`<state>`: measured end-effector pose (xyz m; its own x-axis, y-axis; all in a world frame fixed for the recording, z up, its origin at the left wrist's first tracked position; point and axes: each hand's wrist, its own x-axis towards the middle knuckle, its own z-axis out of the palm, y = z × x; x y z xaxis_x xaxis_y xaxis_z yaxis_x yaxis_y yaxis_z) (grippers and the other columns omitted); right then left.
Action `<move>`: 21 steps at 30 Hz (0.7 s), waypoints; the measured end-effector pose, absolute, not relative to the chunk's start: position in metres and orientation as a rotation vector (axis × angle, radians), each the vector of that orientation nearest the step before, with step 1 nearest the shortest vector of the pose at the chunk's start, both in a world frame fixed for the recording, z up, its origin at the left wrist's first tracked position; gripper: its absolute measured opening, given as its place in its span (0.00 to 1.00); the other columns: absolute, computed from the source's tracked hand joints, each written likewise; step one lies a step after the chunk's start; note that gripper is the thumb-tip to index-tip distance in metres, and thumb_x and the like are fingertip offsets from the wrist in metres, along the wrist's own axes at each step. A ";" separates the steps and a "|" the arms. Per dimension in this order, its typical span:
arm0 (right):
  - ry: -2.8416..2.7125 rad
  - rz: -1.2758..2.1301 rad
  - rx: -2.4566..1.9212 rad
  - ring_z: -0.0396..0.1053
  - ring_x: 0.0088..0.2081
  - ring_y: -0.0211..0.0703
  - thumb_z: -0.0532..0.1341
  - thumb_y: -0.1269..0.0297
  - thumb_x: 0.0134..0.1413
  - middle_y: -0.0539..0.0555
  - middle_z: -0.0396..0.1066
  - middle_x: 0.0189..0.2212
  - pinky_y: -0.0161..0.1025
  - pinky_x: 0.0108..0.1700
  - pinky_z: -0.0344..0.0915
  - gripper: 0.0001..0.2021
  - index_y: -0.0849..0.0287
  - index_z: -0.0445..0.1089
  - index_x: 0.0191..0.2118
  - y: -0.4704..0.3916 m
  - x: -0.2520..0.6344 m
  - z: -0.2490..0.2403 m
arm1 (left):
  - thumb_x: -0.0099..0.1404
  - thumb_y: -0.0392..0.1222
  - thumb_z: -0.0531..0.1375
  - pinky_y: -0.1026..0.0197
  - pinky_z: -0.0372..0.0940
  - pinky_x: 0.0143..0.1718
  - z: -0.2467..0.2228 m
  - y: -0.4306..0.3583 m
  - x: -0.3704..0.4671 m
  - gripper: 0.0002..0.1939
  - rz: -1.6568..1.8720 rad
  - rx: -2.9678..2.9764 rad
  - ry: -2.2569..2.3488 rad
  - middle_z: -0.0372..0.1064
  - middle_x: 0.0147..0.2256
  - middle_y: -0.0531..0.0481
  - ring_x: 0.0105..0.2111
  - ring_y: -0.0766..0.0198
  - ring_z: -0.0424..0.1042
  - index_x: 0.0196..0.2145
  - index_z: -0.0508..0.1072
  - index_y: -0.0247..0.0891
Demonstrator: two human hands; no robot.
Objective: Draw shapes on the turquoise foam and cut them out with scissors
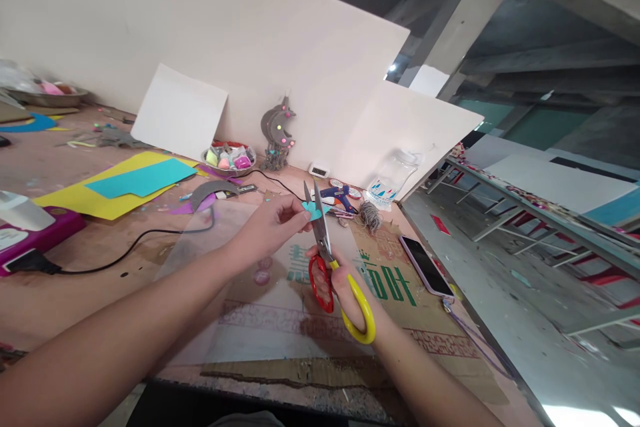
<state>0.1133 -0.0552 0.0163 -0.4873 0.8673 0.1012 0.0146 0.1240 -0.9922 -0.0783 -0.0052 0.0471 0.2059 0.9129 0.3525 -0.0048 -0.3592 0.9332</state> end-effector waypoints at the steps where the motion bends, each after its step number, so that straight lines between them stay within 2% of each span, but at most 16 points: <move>1: -1.655 1.454 -0.873 0.46 0.20 0.33 0.53 0.31 0.51 0.43 0.49 0.24 0.34 0.22 0.48 0.32 0.57 0.60 0.46 -0.055 0.113 0.016 | 0.62 0.50 0.60 0.62 0.65 0.34 0.047 -0.006 -0.078 0.13 1.292 1.584 0.890 0.73 0.27 0.51 0.30 0.64 0.71 0.27 0.67 0.39; 14: -1.622 1.443 -0.906 0.45 0.20 0.32 0.55 0.32 0.51 0.44 0.52 0.25 0.33 0.21 0.48 0.32 0.57 0.61 0.48 -0.056 0.114 0.012 | 0.62 0.51 0.60 0.62 0.65 0.34 0.042 -0.005 -0.075 0.13 1.286 1.567 0.900 0.74 0.27 0.51 0.30 0.64 0.73 0.27 0.68 0.39; 21: -1.645 1.430 -0.902 0.45 0.20 0.32 0.54 0.34 0.55 0.44 0.51 0.25 0.33 0.21 0.48 0.30 0.57 0.61 0.48 -0.055 0.116 0.010 | 0.62 0.50 0.60 0.62 0.64 0.33 0.044 -0.005 -0.076 0.14 1.279 1.586 0.886 0.73 0.27 0.51 0.30 0.64 0.71 0.26 0.68 0.38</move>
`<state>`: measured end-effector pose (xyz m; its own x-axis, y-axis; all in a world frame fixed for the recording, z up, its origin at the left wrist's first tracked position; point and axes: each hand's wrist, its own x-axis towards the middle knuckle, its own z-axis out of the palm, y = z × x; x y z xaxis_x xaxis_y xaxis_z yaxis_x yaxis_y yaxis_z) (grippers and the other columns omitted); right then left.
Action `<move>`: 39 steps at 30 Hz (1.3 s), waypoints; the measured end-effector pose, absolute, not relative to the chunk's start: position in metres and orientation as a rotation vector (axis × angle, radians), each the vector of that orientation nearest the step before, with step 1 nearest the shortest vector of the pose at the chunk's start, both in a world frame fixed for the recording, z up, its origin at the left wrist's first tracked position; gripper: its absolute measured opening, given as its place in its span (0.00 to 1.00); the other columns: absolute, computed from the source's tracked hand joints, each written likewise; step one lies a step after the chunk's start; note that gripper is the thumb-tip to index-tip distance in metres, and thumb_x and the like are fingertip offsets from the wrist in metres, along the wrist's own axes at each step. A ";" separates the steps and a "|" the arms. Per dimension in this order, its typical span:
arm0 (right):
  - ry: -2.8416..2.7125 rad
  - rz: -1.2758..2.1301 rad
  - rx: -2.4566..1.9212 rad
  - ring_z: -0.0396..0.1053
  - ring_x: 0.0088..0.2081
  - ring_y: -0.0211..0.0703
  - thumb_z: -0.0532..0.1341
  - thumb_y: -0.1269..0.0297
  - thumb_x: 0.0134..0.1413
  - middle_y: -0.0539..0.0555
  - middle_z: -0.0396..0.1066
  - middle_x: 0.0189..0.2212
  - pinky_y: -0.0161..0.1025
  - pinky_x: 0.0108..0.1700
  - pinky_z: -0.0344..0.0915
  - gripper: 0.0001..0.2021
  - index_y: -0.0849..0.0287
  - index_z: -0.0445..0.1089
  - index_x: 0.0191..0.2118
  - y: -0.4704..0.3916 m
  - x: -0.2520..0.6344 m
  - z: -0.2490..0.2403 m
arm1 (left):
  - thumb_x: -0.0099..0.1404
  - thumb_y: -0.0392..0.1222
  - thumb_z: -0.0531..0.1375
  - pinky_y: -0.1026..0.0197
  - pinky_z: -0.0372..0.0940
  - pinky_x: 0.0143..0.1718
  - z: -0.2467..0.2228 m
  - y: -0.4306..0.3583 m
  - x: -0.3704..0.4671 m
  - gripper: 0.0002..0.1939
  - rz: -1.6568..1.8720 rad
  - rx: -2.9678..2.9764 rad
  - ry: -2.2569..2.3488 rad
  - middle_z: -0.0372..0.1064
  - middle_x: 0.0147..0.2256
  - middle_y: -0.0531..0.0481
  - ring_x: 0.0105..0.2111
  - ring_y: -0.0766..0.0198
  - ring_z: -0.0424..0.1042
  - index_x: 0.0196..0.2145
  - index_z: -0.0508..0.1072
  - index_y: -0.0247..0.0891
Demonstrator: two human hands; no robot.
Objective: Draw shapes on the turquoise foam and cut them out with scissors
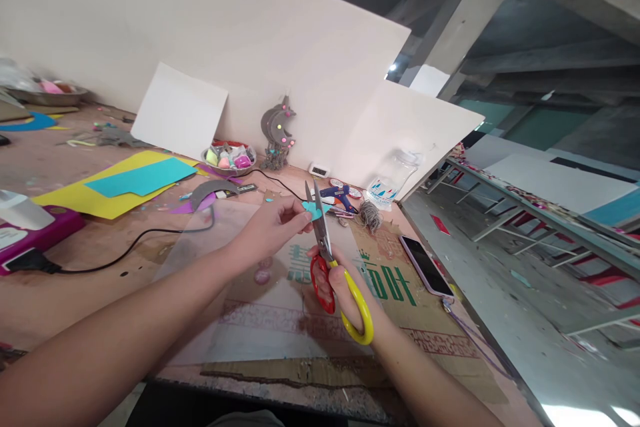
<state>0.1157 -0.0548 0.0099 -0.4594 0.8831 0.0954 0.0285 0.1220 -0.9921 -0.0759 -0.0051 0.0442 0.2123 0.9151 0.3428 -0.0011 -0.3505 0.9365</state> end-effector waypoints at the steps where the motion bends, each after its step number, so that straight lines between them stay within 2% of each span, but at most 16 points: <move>1: -1.640 1.434 -0.906 0.45 0.20 0.32 0.54 0.34 0.55 0.44 0.51 0.24 0.33 0.21 0.48 0.30 0.57 0.61 0.48 -0.055 0.116 0.010 | 0.62 0.50 0.60 0.62 0.64 0.33 0.045 -0.005 -0.076 0.14 1.281 1.591 0.886 0.73 0.27 0.51 0.30 0.64 0.71 0.26 0.68 0.38; 22: -1.623 1.451 -0.924 0.44 0.20 0.32 0.56 0.35 0.54 0.43 0.49 0.23 0.31 0.19 0.44 0.30 0.58 0.61 0.48 -0.054 0.116 0.010 | 0.62 0.46 0.59 0.61 0.63 0.35 0.046 -0.002 -0.080 0.11 1.263 1.576 0.922 0.71 0.26 0.52 0.30 0.64 0.70 0.26 0.68 0.38; 31: -1.644 1.464 -0.895 0.43 0.19 0.31 0.55 0.37 0.56 0.42 0.48 0.23 0.31 0.19 0.44 0.27 0.57 0.61 0.47 -0.052 0.118 0.007 | 0.63 0.47 0.58 0.61 0.63 0.34 0.040 0.004 -0.082 0.10 1.306 1.555 0.881 0.70 0.27 0.53 0.30 0.64 0.70 0.30 0.70 0.37; 39: -1.687 1.462 -0.891 0.43 0.20 0.32 0.54 0.34 0.55 0.43 0.48 0.23 0.32 0.20 0.44 0.30 0.57 0.61 0.48 -0.051 0.120 0.007 | 0.62 0.42 0.58 0.61 0.62 0.34 0.044 0.003 -0.083 0.07 1.318 1.587 0.935 0.70 0.27 0.53 0.30 0.65 0.69 0.28 0.68 0.37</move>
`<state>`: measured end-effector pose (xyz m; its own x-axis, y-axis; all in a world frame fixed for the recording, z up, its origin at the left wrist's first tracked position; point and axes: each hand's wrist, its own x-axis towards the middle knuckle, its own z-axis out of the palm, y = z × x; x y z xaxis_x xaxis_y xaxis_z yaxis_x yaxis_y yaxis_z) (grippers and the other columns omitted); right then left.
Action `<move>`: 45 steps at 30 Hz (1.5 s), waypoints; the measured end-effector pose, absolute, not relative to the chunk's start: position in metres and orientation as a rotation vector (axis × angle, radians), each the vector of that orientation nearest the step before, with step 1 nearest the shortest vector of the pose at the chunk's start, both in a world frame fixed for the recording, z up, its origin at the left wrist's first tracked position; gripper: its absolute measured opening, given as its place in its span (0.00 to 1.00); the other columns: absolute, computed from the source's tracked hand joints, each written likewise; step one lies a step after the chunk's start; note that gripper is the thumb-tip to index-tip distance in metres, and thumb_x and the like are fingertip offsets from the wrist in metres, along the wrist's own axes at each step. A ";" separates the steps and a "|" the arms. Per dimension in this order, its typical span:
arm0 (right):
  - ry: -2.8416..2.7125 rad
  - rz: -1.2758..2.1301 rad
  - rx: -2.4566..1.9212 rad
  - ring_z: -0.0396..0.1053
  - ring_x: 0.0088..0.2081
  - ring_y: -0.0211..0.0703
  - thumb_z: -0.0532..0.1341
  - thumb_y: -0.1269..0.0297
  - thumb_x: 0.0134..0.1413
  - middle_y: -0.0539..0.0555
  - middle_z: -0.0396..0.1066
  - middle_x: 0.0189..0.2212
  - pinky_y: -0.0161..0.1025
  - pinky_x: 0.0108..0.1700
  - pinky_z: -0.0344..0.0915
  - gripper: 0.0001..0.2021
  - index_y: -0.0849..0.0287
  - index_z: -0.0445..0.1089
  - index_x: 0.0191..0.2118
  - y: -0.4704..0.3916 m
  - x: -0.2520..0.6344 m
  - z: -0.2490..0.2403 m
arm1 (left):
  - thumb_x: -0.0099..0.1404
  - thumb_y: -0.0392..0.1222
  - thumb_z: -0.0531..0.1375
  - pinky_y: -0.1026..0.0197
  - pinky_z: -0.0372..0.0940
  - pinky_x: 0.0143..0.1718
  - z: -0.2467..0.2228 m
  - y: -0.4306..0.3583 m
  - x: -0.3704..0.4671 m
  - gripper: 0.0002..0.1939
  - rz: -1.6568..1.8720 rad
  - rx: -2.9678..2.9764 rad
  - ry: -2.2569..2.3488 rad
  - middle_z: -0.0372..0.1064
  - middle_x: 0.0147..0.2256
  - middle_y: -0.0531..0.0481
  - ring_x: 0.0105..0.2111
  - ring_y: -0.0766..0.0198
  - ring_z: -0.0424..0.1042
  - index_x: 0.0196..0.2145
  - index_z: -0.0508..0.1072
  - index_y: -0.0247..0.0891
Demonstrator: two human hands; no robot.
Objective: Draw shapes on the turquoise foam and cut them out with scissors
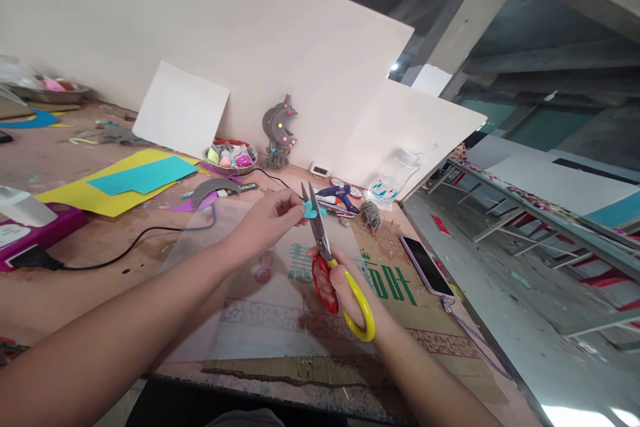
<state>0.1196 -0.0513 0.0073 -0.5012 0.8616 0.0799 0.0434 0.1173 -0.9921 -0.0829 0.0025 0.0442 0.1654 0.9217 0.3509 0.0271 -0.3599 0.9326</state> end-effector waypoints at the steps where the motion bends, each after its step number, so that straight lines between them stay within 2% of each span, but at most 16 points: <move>1: -1.705 1.452 -0.888 0.44 0.21 0.32 0.53 0.33 0.54 0.43 0.49 0.24 0.33 0.21 0.44 0.31 0.57 0.60 0.49 -0.051 0.120 0.007 | 0.62 0.41 0.58 0.61 0.62 0.33 0.045 0.002 -0.083 0.07 1.314 1.594 0.941 0.71 0.27 0.53 0.30 0.64 0.69 0.28 0.68 0.38; 5: -1.775 1.392 -0.880 0.47 0.23 0.33 0.51 0.30 0.52 0.46 0.52 0.27 0.34 0.24 0.47 0.35 0.57 0.60 0.51 -0.051 0.122 0.008 | 0.62 0.41 0.57 0.62 0.62 0.33 0.046 0.002 -0.085 0.07 1.295 1.651 0.932 0.71 0.27 0.53 0.30 0.65 0.70 0.27 0.68 0.38; 16: -1.767 1.399 -0.880 0.47 0.23 0.34 0.51 0.31 0.53 0.45 0.51 0.26 0.34 0.23 0.47 0.34 0.57 0.60 0.51 -0.052 0.120 0.013 | 0.62 0.43 0.58 0.63 0.61 0.30 0.044 0.004 -0.083 0.09 1.271 1.661 0.887 0.70 0.26 0.53 0.29 0.65 0.70 0.26 0.67 0.38; 28: -1.769 1.393 -0.888 0.47 0.22 0.35 0.51 0.32 0.54 0.44 0.51 0.25 0.34 0.23 0.47 0.32 0.56 0.60 0.50 -0.051 0.121 0.012 | 0.63 0.42 0.58 0.63 0.63 0.33 0.044 0.001 -0.082 0.08 1.275 1.616 0.864 0.70 0.26 0.53 0.30 0.65 0.72 0.27 0.68 0.38; 45: -1.831 1.310 -0.912 0.49 0.25 0.36 0.50 0.30 0.53 0.47 0.54 0.28 0.37 0.27 0.50 0.35 0.57 0.61 0.52 -0.050 0.124 0.011 | 0.63 0.44 0.58 0.63 0.63 0.32 0.046 -0.001 -0.082 0.09 1.286 1.582 0.844 0.70 0.26 0.54 0.29 0.65 0.72 0.27 0.67 0.38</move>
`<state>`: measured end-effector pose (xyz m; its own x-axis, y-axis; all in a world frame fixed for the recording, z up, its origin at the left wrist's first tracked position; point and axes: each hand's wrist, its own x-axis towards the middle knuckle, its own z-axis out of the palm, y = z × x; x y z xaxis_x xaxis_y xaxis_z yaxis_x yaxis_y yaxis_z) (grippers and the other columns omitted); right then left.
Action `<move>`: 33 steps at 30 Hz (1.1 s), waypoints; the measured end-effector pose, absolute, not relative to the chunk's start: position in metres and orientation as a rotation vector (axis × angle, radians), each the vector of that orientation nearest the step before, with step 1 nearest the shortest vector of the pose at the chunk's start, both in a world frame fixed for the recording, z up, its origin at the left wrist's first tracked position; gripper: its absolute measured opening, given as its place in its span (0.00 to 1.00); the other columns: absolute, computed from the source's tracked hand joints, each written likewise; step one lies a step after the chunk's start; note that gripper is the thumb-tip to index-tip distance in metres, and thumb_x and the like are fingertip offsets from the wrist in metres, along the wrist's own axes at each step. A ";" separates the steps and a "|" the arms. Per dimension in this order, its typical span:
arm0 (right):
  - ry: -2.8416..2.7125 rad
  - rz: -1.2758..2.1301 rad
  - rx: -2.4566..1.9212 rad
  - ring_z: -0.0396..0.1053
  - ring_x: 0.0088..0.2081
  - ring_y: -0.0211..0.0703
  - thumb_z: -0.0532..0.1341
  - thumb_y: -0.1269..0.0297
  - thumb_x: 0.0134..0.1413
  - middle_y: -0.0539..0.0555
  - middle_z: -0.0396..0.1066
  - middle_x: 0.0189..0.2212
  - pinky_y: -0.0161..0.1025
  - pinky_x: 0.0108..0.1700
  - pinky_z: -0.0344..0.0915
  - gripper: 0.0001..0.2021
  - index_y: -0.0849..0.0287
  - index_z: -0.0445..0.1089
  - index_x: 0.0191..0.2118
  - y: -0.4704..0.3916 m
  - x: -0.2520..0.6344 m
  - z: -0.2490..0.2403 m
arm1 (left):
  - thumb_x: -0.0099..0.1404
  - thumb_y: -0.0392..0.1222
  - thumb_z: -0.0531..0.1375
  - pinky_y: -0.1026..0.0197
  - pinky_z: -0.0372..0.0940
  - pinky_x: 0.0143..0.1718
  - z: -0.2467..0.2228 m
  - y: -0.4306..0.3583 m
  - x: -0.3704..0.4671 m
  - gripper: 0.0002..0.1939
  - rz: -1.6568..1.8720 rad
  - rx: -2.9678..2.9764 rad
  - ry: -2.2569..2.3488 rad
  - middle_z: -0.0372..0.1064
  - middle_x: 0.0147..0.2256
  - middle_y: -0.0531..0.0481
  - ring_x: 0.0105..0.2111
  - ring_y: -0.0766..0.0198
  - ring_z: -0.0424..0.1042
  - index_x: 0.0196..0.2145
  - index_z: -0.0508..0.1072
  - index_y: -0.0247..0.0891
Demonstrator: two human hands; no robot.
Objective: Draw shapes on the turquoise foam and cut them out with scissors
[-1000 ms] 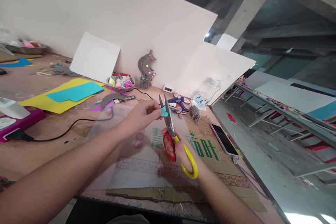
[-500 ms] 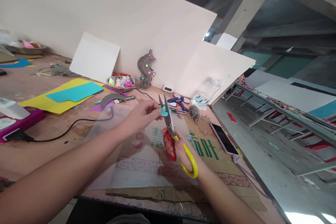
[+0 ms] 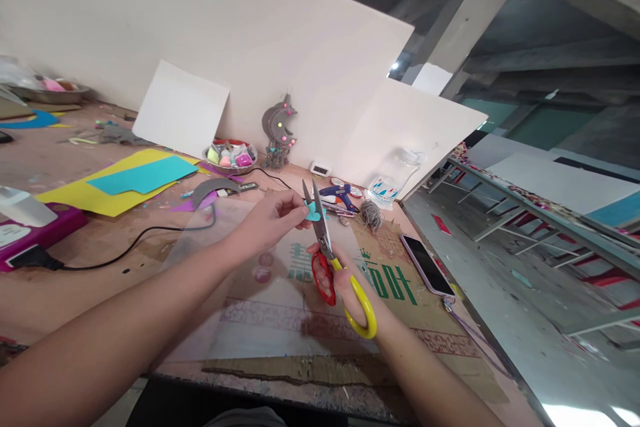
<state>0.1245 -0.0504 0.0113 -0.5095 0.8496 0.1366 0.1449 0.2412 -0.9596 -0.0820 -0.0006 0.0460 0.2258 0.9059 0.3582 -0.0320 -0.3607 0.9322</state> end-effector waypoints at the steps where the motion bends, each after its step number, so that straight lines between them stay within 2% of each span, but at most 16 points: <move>1: -1.832 1.311 -0.909 0.49 0.24 0.36 0.50 0.30 0.53 0.47 0.54 0.28 0.37 0.27 0.50 0.35 0.56 0.61 0.52 -0.050 0.125 0.011 | 0.62 0.43 0.58 0.63 0.63 0.32 0.046 0.000 -0.082 0.09 1.285 1.585 0.842 0.70 0.26 0.53 0.29 0.65 0.72 0.27 0.67 0.38; 22: -1.804 1.327 -0.925 0.48 0.21 0.33 0.52 0.32 0.54 0.45 0.53 0.26 0.34 0.23 0.49 0.32 0.57 0.61 0.49 -0.051 0.122 0.012 | 0.62 0.42 0.58 0.62 0.63 0.33 0.046 0.004 -0.086 0.08 1.259 1.680 0.865 0.71 0.26 0.52 0.29 0.65 0.70 0.27 0.68 0.38; 33: -1.716 1.398 -0.915 0.44 0.20 0.31 0.55 0.32 0.52 0.44 0.52 0.26 0.32 0.20 0.44 0.32 0.58 0.62 0.48 -0.051 0.119 0.010 | 0.63 0.43 0.57 0.62 0.62 0.31 0.046 0.006 -0.087 0.08 1.261 1.682 0.889 0.71 0.26 0.52 0.28 0.65 0.69 0.27 0.69 0.38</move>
<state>0.1193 -0.0513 0.0101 -0.4806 0.8712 0.1002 0.0781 0.1562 -0.9846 -0.0870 0.0059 0.0456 0.2447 0.8928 0.3782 0.0559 -0.4024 0.9138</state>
